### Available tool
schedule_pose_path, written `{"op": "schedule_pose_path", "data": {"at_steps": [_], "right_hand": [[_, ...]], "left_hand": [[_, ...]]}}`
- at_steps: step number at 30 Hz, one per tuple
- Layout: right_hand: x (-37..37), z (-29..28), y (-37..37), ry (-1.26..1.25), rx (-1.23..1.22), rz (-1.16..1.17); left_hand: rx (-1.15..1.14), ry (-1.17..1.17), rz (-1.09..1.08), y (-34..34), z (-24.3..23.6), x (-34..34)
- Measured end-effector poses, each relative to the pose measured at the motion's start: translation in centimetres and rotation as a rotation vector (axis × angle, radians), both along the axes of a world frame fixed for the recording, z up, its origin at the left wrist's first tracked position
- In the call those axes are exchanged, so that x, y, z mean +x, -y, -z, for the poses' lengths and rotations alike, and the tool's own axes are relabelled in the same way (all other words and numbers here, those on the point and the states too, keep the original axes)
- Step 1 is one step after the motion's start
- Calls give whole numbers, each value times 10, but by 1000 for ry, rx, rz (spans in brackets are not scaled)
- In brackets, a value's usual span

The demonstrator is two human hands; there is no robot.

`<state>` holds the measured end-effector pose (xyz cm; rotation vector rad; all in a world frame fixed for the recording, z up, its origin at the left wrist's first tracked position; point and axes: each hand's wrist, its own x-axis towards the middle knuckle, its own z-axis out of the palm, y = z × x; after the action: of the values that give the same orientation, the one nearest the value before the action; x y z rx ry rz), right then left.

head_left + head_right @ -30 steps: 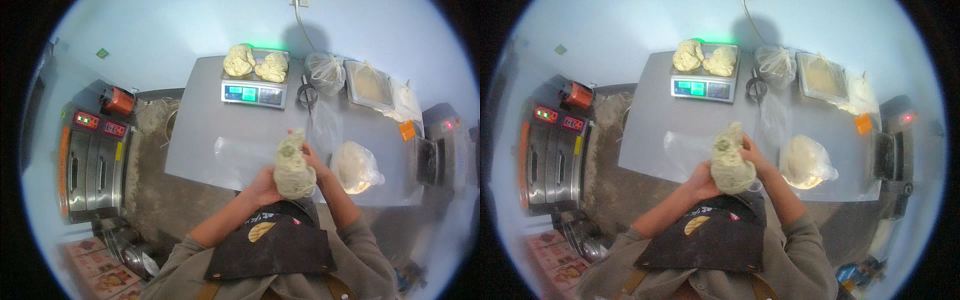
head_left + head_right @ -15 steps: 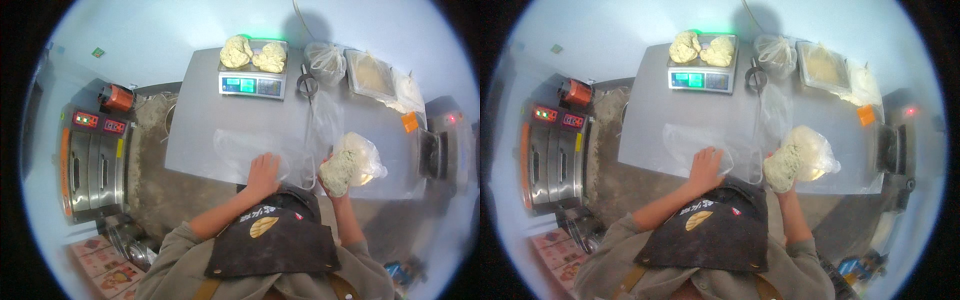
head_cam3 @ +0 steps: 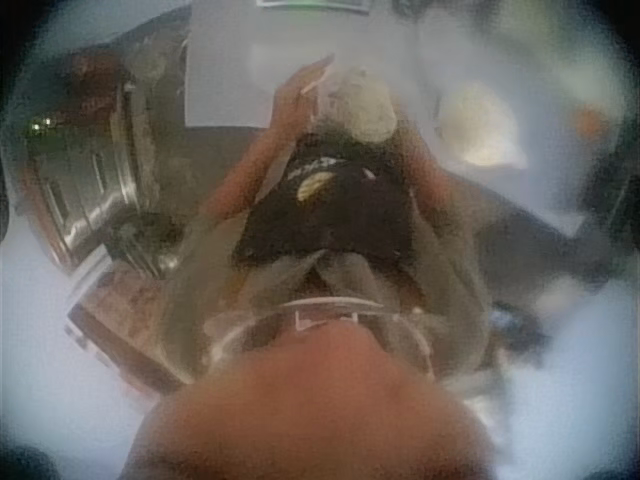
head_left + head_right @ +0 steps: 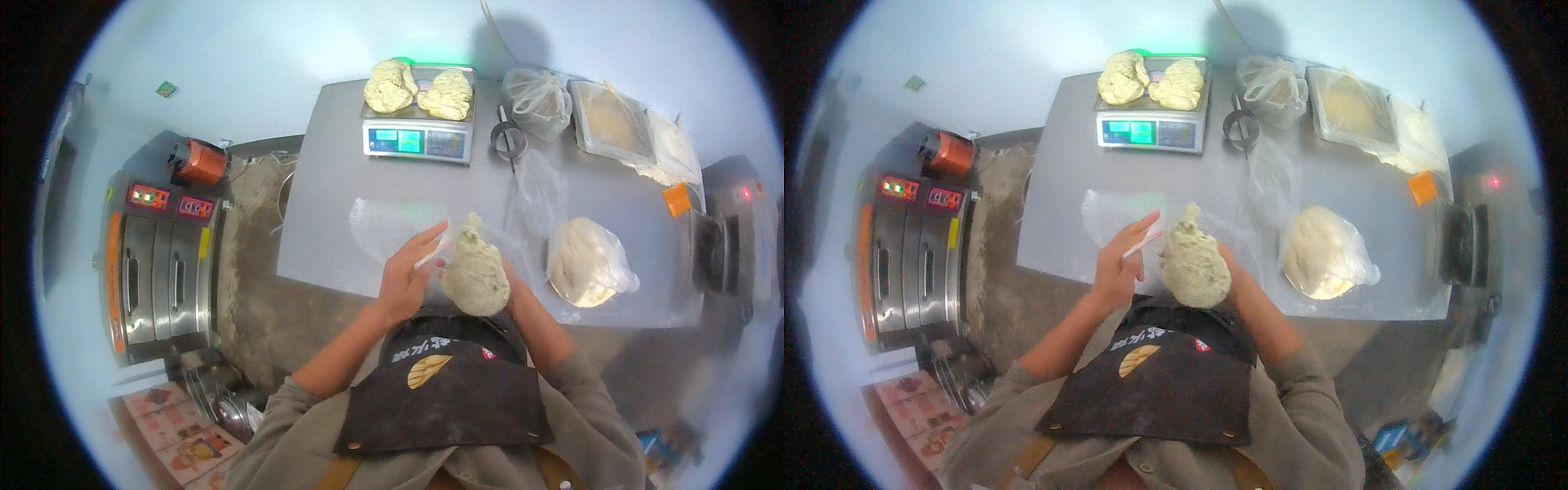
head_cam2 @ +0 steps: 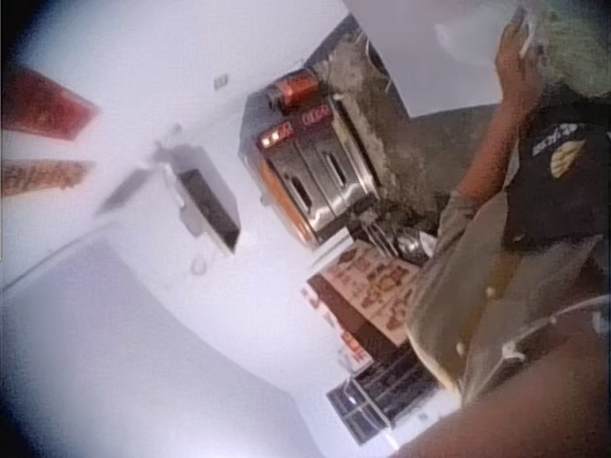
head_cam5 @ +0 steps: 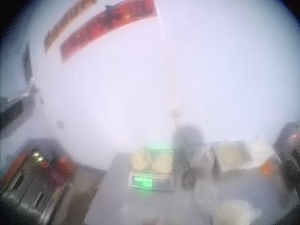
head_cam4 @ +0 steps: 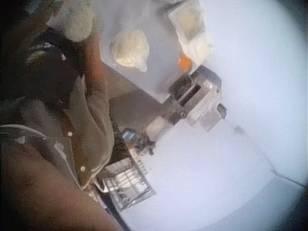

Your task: The person cleans a stainless steel countertop with an orange scraper, then removes dough from plastic bags, weighs portions on a digital scale, and kneads the dough by hand. The person places weighed dough portions back on the counter.

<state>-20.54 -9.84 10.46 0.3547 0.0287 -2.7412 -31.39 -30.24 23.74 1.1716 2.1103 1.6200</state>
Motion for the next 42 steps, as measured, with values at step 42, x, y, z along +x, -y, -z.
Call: {"op": "schedule_pose_path", "data": {"at_steps": [42], "right_hand": [[47, -122, -90, -87, 2280, 206]], "left_hand": [[421, 590, -345, 72, -11, -49]]}}
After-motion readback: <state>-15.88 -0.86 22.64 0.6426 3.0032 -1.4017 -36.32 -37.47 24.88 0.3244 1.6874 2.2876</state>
